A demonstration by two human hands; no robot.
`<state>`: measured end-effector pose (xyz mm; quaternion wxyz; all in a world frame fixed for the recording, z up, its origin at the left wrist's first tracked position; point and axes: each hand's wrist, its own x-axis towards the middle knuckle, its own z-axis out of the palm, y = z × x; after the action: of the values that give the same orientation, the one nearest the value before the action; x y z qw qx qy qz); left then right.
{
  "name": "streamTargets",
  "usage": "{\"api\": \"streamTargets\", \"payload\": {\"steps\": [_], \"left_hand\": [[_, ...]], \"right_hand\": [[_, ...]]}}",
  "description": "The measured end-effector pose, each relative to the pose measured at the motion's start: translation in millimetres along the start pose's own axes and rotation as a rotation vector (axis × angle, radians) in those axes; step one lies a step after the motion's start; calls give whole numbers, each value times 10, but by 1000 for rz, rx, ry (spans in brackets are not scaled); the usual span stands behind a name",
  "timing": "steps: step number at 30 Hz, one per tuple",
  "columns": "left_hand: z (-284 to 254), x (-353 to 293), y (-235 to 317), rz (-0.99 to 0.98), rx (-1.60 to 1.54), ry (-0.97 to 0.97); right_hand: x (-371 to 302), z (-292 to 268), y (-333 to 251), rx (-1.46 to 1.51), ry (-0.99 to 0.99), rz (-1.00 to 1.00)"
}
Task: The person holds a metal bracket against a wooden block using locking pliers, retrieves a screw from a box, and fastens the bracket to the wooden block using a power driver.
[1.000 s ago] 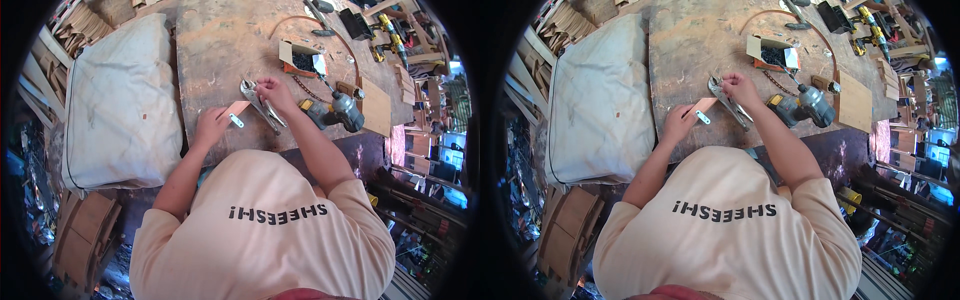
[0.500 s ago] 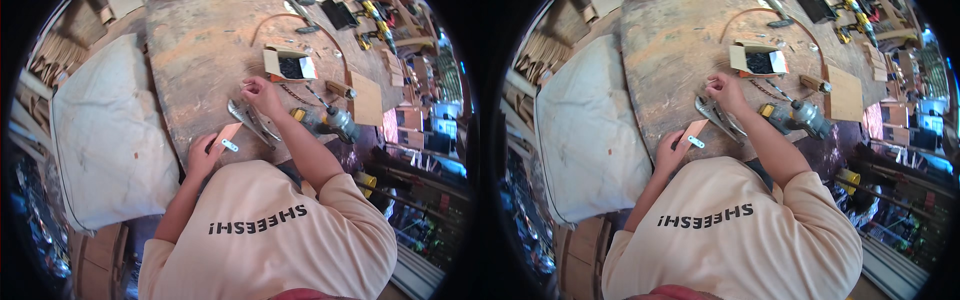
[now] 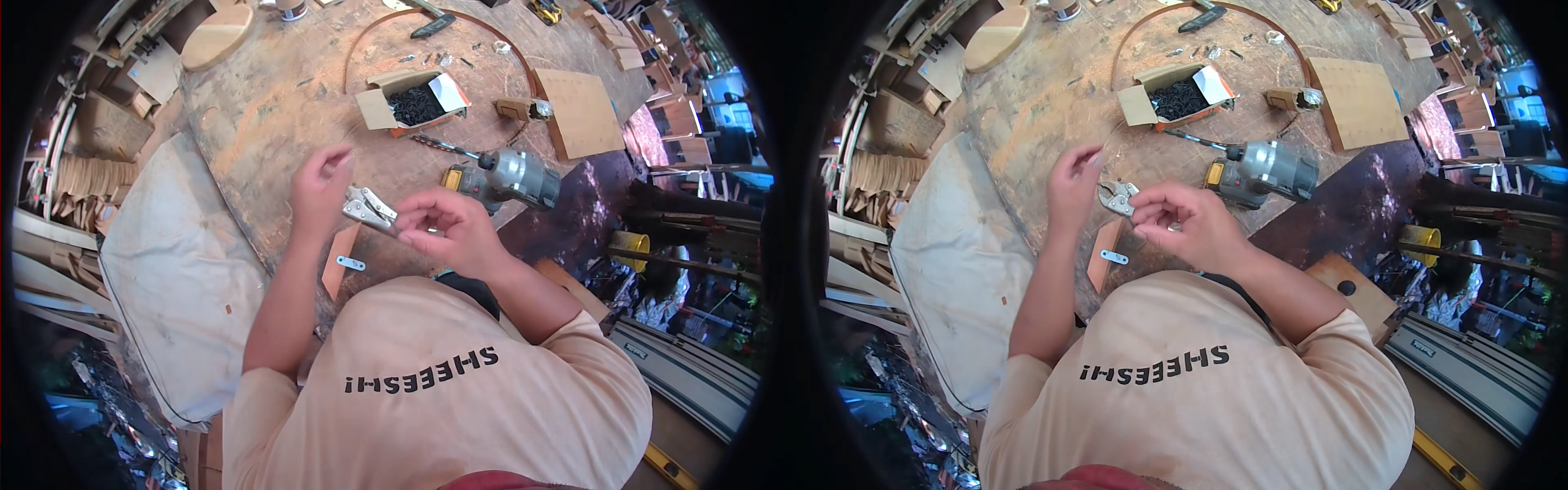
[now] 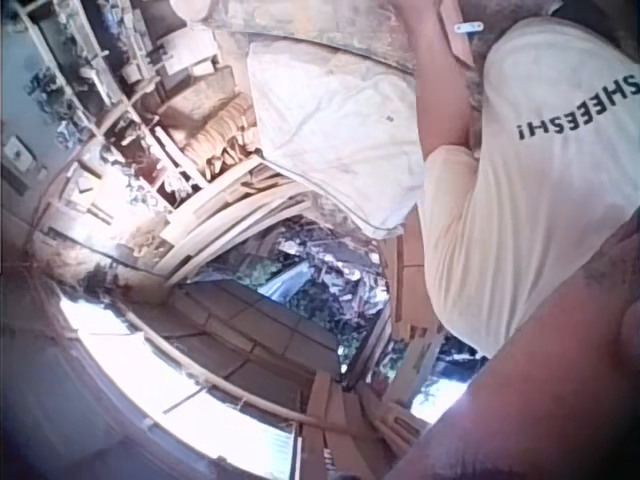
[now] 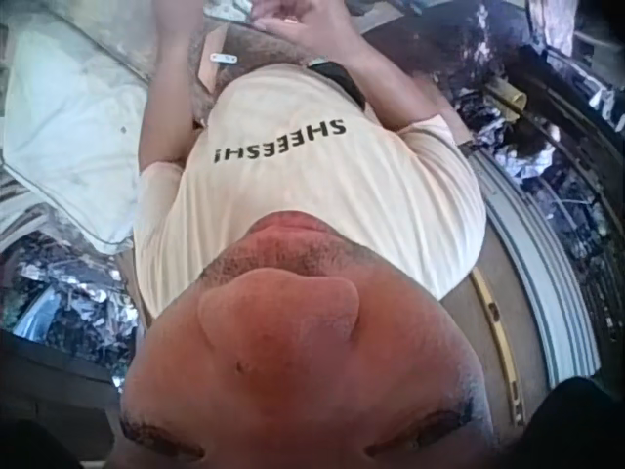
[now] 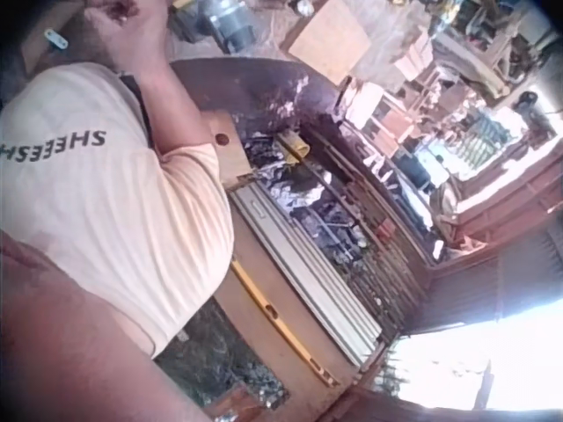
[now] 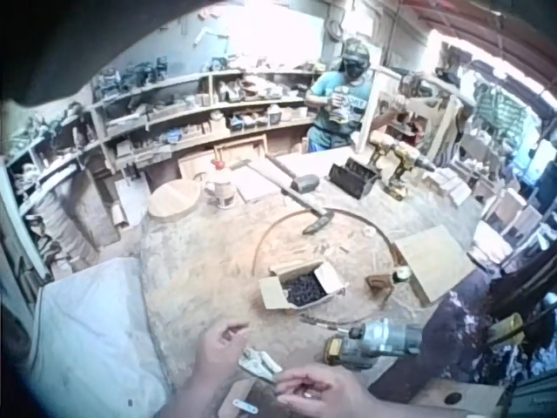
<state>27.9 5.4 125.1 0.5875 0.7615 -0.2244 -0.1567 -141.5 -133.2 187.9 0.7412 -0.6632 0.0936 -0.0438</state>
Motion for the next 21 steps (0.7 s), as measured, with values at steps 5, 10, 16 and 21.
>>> {"api": "streamTargets", "payload": {"steps": [5, 10, 16, 21], "left_hand": [[608, 928, 199, 527, 476, -231], [1102, 1526, -7, 519, 871, -480], [1382, 1668, -220, 397, 972, -639], [1397, 1717, -233, 398, 971, -639]], "right_hand": [[-294, -281, -318, 151, -114, -29], [-587, -907, -630, 200, -86, -47], [-782, -1869, -621, 315, 160, -279], [-602, -2332, -497, 330, 222, -116]]}}
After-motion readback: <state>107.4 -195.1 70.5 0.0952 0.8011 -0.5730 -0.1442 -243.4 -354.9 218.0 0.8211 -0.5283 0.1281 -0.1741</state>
